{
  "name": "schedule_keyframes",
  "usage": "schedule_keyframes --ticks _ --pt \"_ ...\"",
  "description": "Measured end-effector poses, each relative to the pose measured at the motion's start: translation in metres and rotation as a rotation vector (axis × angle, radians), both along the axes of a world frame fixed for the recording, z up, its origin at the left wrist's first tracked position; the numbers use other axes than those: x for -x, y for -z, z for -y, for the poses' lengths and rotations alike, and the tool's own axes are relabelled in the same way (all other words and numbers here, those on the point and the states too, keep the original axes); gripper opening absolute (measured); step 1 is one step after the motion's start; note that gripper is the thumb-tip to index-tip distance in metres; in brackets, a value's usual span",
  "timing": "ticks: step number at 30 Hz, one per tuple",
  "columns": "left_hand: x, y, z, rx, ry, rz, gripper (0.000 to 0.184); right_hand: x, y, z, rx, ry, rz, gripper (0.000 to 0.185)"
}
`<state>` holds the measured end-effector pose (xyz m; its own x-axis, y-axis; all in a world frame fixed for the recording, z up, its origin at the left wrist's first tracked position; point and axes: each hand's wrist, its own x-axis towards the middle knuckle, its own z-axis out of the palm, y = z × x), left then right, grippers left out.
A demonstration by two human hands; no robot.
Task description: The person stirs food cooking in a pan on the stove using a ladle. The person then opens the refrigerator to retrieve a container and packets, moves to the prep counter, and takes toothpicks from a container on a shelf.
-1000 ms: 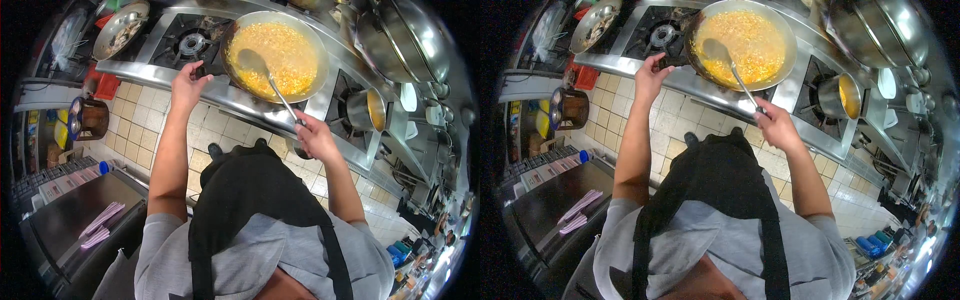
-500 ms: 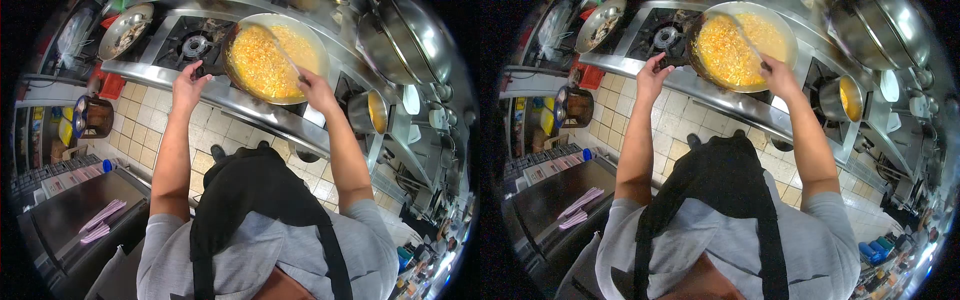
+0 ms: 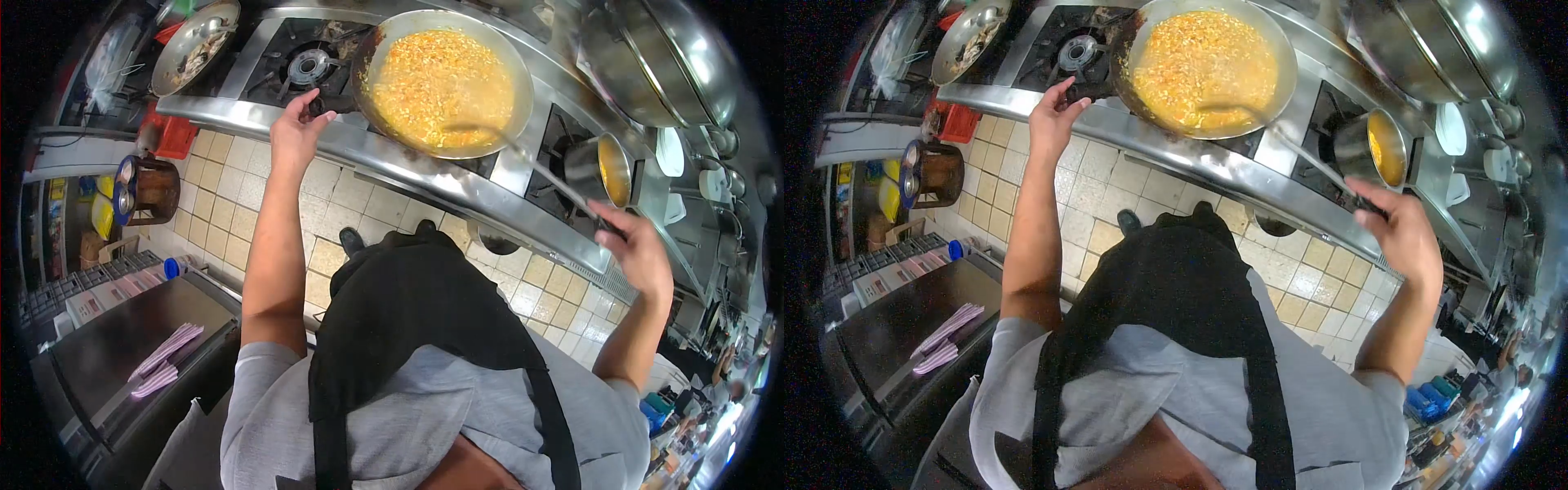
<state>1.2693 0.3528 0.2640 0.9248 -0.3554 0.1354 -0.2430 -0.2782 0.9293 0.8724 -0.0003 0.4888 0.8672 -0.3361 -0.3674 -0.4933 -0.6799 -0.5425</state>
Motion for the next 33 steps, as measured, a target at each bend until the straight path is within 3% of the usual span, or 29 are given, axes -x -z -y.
schedule_keyframes --ticks 2,6,8,12,15,19,21,23,24,26,27,30,33 --pt "0.004 -0.009 0.003 0.019 -0.002 -0.022 0.055 0.004 0.004 -0.001 -0.053 0.012 -0.06 0.047" --pt "0.007 -0.011 0.002 0.004 0.011 -0.051 0.055 -0.024 0.094 -0.006 0.114 -0.012 0.047 0.043" --pt "0.01 -0.009 -0.002 -0.002 0.015 -0.028 0.058 -0.04 0.122 -0.011 0.003 0.088 0.108 0.041" --pt "0.024 0.016 -0.033 0.021 -0.055 0.009 0.062 -0.04 0.119 -0.011 -0.16 0.184 0.243 0.041" --pt "0.046 0.055 -0.08 -0.002 -0.109 -0.042 0.061 -0.041 0.129 -0.008 -0.072 0.188 0.417 0.043" --pt "0.094 0.116 -0.155 -0.208 -0.242 -0.229 0.057 -0.069 0.144 -0.022 0.28 0.16 0.05 0.042" --pt "0.112 0.185 -0.218 -0.217 -0.261 -0.356 0.055 -0.068 0.152 -0.03 0.339 0.144 0.123 0.043" --pt "0.146 0.198 -0.248 -0.211 -0.34 -0.505 0.052 -0.071 0.146 -0.043 0.422 0.123 0.168 0.042" --pt "0.159 0.218 -0.271 -0.068 -0.349 -0.548 0.049 -0.071 0.144 -0.054 0.407 0.143 0.173 0.043" --pt "0.176 0.222 -0.293 -0.299 -0.325 -0.612 0.051 -0.075 0.139 -0.073 0.389 0.189 0.186 0.043" --pt "0.178 0.258 -0.316 -0.315 -0.32 -0.571 0.055 -0.082 0.148 -0.081 0.444 0.184 0.085 0.047" --pt "0.169 0.239 -0.31 -0.474 -0.282 -0.724 0.058 -0.096 0.183 -0.103 0.444 0.223 0.023 0.051" --pt "0.133 0.244 -0.306 -0.548 -0.197 -0.719 0.06 -0.101 0.189 -0.115 0.446 0.231 -0.009 0.055"
